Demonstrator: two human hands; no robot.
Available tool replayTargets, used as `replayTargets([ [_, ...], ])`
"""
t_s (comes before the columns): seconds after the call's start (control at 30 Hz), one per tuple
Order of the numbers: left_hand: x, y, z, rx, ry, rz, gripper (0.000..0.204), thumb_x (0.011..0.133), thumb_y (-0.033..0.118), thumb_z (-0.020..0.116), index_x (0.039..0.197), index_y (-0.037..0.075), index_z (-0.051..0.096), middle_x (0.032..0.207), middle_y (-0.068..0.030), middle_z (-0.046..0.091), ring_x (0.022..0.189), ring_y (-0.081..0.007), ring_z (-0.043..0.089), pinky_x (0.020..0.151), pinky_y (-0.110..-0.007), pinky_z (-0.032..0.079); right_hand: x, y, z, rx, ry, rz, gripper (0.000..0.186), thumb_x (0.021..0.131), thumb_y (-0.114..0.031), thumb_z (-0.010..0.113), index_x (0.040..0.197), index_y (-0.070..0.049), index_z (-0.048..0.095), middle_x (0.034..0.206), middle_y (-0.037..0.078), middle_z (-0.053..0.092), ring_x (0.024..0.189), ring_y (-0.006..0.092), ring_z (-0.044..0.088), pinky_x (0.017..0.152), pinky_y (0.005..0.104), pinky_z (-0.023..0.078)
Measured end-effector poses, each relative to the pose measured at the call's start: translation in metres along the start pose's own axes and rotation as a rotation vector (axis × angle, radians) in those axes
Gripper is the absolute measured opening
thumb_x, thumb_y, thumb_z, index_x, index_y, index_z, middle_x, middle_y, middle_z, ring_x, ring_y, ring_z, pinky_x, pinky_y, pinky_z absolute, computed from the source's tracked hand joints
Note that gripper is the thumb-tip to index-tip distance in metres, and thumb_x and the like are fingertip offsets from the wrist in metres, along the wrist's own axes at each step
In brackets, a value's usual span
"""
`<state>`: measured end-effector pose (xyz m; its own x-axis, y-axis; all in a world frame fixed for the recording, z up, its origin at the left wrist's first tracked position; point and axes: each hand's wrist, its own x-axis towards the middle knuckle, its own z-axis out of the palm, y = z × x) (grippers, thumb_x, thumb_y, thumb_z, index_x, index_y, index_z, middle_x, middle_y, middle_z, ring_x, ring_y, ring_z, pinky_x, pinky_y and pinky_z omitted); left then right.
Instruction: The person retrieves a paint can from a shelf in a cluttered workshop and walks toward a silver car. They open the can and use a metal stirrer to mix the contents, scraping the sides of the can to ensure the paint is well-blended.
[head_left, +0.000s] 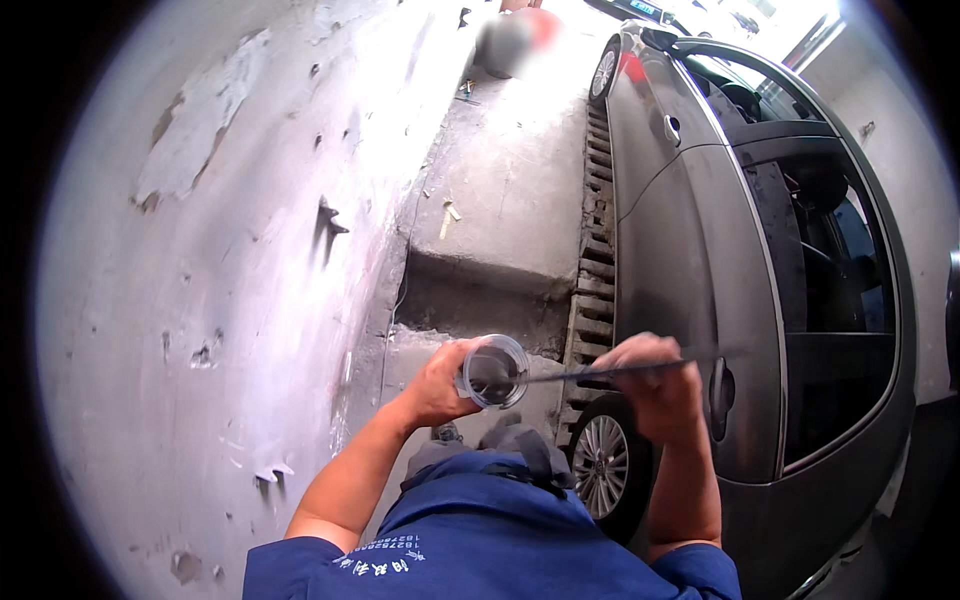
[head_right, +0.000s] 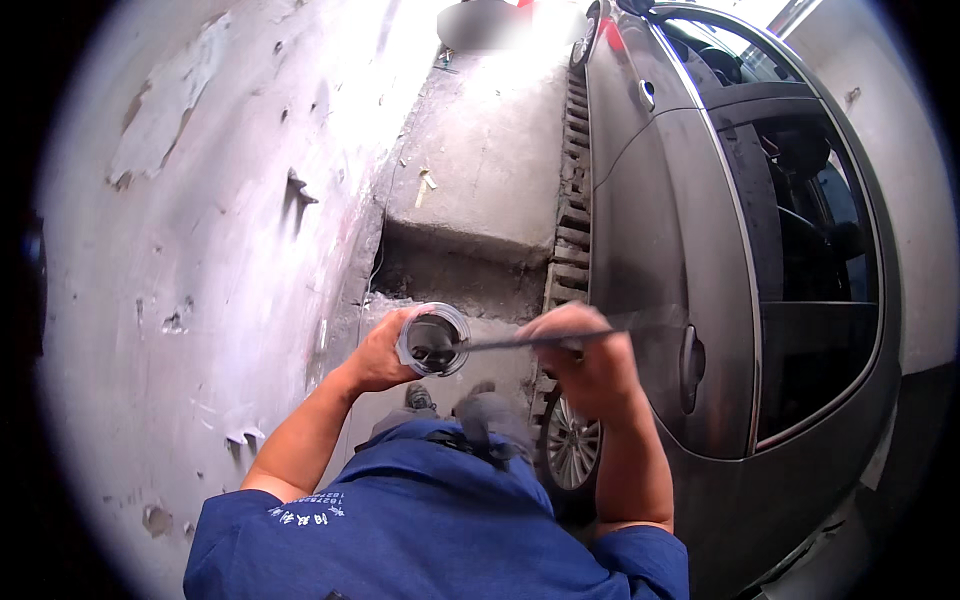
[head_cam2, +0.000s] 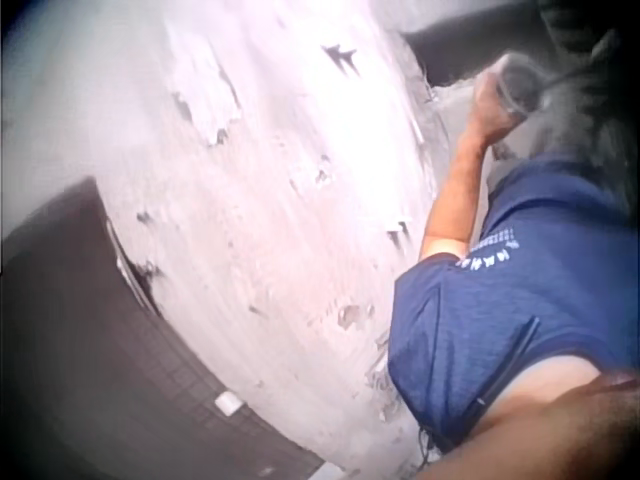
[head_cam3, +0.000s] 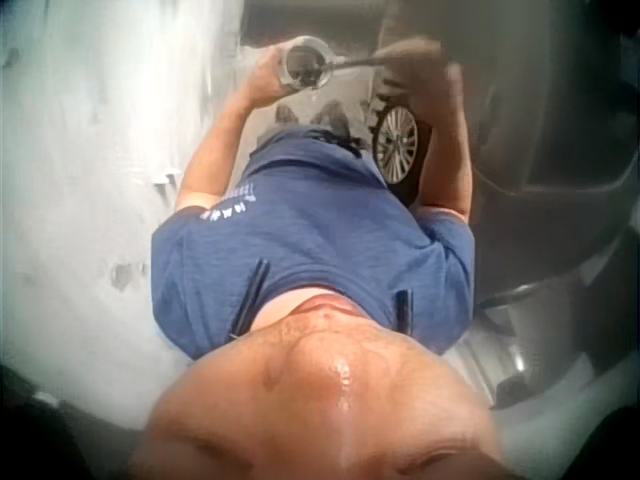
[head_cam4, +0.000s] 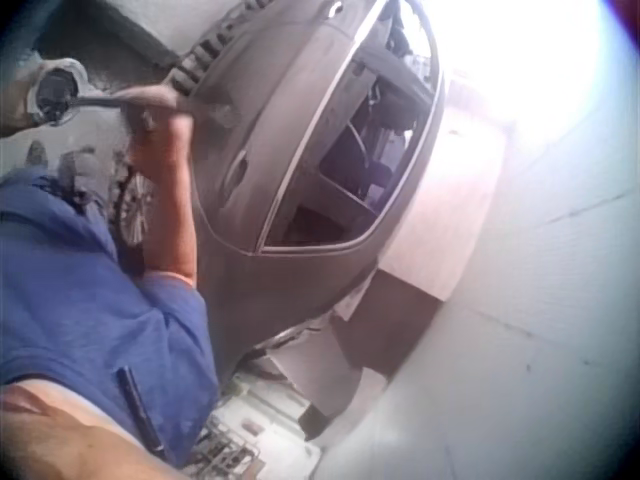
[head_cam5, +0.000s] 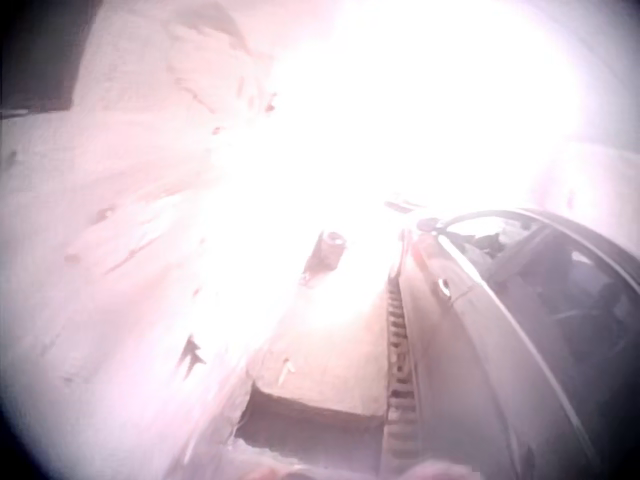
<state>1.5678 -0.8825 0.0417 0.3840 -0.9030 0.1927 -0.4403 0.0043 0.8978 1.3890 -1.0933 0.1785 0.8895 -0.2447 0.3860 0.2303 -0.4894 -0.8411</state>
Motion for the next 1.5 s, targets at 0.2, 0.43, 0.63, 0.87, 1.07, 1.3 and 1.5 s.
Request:
replayTargets([
  [0.2,0.099,-0.037,-0.01,-0.056,-0.046,-0.043,0.076,0.067,0.015,0.081,0.133,0.008,0.046,0.129,-0.0142,0.054,0.119,-0.0291,0.053,0.102,-0.038,0.041,0.089,0.05,-0.005,-0.096,-0.185,-0.173,0.014,0.08,0.004,0.067,0.089,-0.004,0.058,0.089,0.011,0.069,0.083,0.0234,0.066,0.071,0.0322,0.052],
  [0.43,0.226,-0.07,-0.006,-0.108,-0.045,-0.097,0.074,0.069,0.016,0.082,0.133,0.007,0.046,0.129,-0.0143,0.054,0.12,-0.0276,0.053,0.103,-0.037,0.041,0.177,0.135,-0.091,-0.163,0.046,0.142,0.014,0.081,0.005,0.062,0.094,-0.002,0.065,0.078,0.011,0.066,0.07,0.0218,0.064,0.063,0.0325,0.05],
  [0.63,0.323,-0.099,-0.014,-0.142,0.075,-0.042,0.072,0.069,0.017,0.082,0.131,0.005,0.047,0.128,-0.0136,0.056,0.118,-0.0264,0.055,0.101,-0.036,0.043,0.232,0.193,-0.166,0.068,0.024,0.106,0.008,0.086,0.003,0.061,0.093,-0.002,0.061,0.087,0.011,0.068,0.08,0.0204,0.066,0.072,0.0318,0.054],
  [0.87,0.468,-0.172,-0.03,-0.1,0.063,-0.024,0.071,0.071,0.015,0.079,0.133,0.006,0.046,0.127,-0.0149,0.056,0.117,-0.0286,0.055,0.101,-0.036,0.044,0.355,0.277,-0.176,-0.131,-0.16,-0.1,0.022,0.076,0.008,0.065,0.093,-0.006,0.062,0.086,0.009,0.066,0.081,0.0261,0.065,0.072,0.0381,0.052],
  [1.07,0.626,-0.269,-0.077,-0.061,0.083,0.062,0.073,0.07,0.015,0.08,0.133,0.006,0.044,0.124,-0.0154,0.056,0.115,-0.0302,0.057,0.099,-0.038,0.045,0.507,0.389,-0.203,-0.249,0.06,0.095,0.015,0.084,0.006,0.061,0.097,-0.002,0.062,0.083,0.01,0.064,0.073,0.017,0.062,0.064,0.0298,0.048],
  [1.3,0.794,-0.317,-0.156,-0.069,-0.05,0.047,0.078,0.07,0.019,0.083,0.135,0.007,0.041,0.128,-0.014,0.056,0.119,-0.0283,0.055,0.101,-0.039,0.043,0.633,0.449,-0.283,-0.023,0.198,0.174,0.007,0.091,0.004,0.056,0.094,0.0,0.059,0.092,0.012,0.066,0.085,0.0203,0.066,0.072,0.0326,0.053],
  [1.5,0.929,-0.347,-0.181,-0.14,-0.005,0.117,0.075,0.071,0.017,0.08,0.134,0.005,0.042,0.125,-0.0143,0.055,0.116,-0.0291,0.055,0.099,-0.038,0.045,0.747,0.511,-0.297,-0.5,0.248,0.036,0.008,0.087,-0.002,0.063,0.094,0.002,0.06,0.084,0.013,0.064,0.072,0.0241,0.063,0.064,0.0316,0.048],
])
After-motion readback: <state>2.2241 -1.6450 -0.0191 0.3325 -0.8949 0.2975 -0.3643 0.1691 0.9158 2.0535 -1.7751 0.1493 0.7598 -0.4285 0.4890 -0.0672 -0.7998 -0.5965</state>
